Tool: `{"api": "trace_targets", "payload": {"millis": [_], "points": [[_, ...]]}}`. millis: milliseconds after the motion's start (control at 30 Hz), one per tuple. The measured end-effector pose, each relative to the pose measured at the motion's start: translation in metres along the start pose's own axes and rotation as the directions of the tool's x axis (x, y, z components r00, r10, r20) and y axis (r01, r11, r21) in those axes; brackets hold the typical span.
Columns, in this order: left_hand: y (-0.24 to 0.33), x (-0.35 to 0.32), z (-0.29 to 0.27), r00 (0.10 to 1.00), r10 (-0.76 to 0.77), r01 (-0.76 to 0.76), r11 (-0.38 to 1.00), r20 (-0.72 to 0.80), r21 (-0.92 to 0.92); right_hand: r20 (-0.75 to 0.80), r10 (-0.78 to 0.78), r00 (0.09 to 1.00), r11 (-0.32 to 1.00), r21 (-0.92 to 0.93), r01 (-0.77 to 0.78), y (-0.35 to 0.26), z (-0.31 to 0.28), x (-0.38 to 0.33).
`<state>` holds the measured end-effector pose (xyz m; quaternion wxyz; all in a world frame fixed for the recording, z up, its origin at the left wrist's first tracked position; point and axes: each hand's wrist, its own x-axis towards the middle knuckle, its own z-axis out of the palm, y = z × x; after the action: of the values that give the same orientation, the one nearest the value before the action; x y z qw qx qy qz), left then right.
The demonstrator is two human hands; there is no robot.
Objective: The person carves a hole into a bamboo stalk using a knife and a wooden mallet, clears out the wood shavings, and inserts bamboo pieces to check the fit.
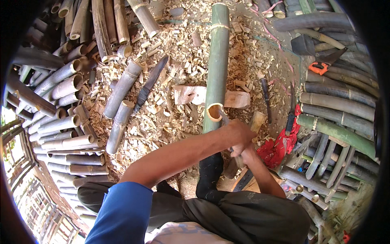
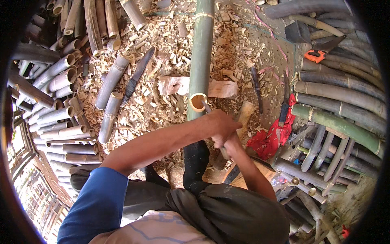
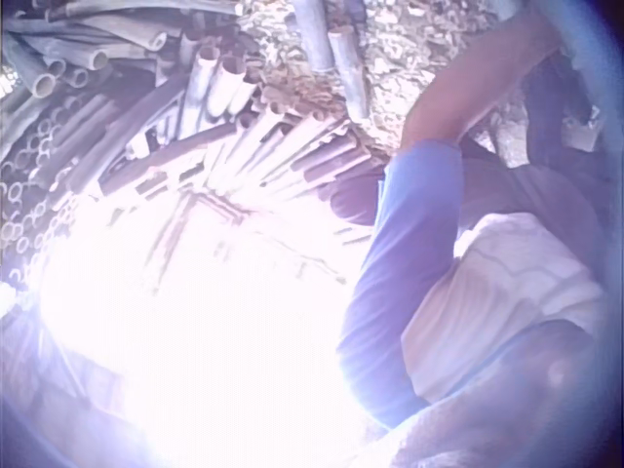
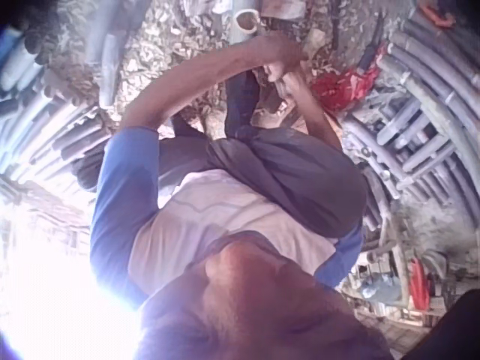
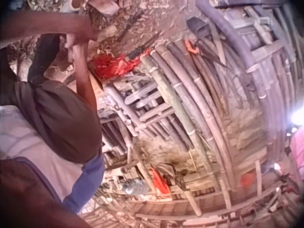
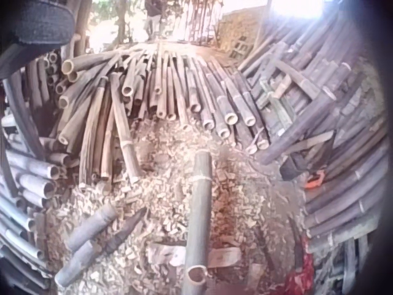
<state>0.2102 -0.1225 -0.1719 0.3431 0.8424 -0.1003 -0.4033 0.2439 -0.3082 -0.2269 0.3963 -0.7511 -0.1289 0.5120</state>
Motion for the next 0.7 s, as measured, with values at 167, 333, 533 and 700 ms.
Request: {"api": "trace_targets", "payload": {"millis": [167, 333, 533, 700], "points": [[-0.023, 0.001, 0.008, 0.787, 0.013, -0.228, 0.936, -0.617, -0.27, 0.201, -0.227, 0.953, 0.607, -0.736, 0.3, -0.08, -0.027, 0.052], [-0.033, -0.017, 0.009, 0.255, -0.252, -0.399, 0.852, -0.934, -0.339, 0.512, -0.156, 0.845, 0.021, -0.853, 0.521, -0.148, -0.038, 0.102], [-0.037, -0.006, 0.029, -0.297, -0.613, -0.495, 0.755, -0.732, -0.431, 0.674, 0.081, 0.735, -0.324, -0.679, 0.658, -0.218, 0.04, 0.12], [0.001, 0.006, 0.025, 0.026, -0.608, -0.34, 0.741, -0.794, -0.579, 0.775, 0.039, 0.631, -0.241, -0.605, 0.759, -0.214, 0.006, 0.104]]}}
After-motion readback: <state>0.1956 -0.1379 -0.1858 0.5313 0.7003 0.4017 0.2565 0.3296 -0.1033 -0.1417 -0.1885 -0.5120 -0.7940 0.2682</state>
